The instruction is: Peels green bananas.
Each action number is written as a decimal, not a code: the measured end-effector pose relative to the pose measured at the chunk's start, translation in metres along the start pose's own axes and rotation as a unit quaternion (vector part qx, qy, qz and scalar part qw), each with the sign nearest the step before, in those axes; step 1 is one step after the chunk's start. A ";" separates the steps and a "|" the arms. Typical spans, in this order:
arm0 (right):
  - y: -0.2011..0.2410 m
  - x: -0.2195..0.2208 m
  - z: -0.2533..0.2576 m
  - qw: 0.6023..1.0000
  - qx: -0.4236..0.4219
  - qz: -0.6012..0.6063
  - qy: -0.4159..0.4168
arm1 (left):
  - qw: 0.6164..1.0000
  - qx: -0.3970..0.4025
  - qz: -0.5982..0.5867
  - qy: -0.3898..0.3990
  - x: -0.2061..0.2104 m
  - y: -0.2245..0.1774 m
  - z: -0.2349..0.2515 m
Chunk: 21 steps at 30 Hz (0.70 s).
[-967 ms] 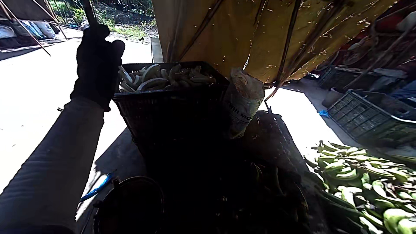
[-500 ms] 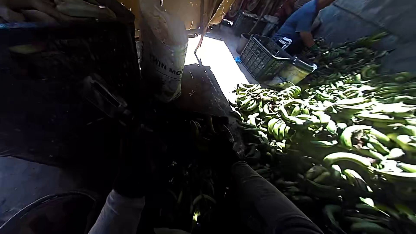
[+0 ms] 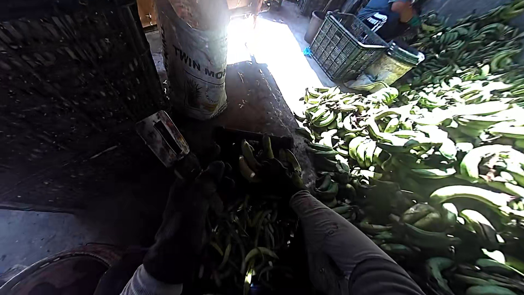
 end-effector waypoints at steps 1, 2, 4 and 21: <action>0.003 -0.007 0.000 1.000 -0.015 0.003 0.007 | 1.000 0.008 0.006 -0.002 0.000 0.000 -0.001; 0.002 -0.011 -0.001 1.000 -0.021 0.018 0.006 | 1.000 0.016 0.012 0.005 -0.001 0.000 -0.001; 0.001 -0.016 -0.002 0.998 -0.003 0.064 0.012 | 1.000 0.017 0.011 0.008 -0.002 0.001 -0.002; 0.022 -0.039 -0.040 0.530 0.128 0.722 -0.426 | 1.000 0.004 0.005 0.009 0.011 0.010 0.008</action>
Point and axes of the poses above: each hand's wrist, its own z-axis towards the middle knuckle, its own x-axis out of the palm, y = z × x, the point moved 7 cm from there along z, towards the middle knuckle, and after that the axes turned 11 degrees about -x, right-handed, at the moved point
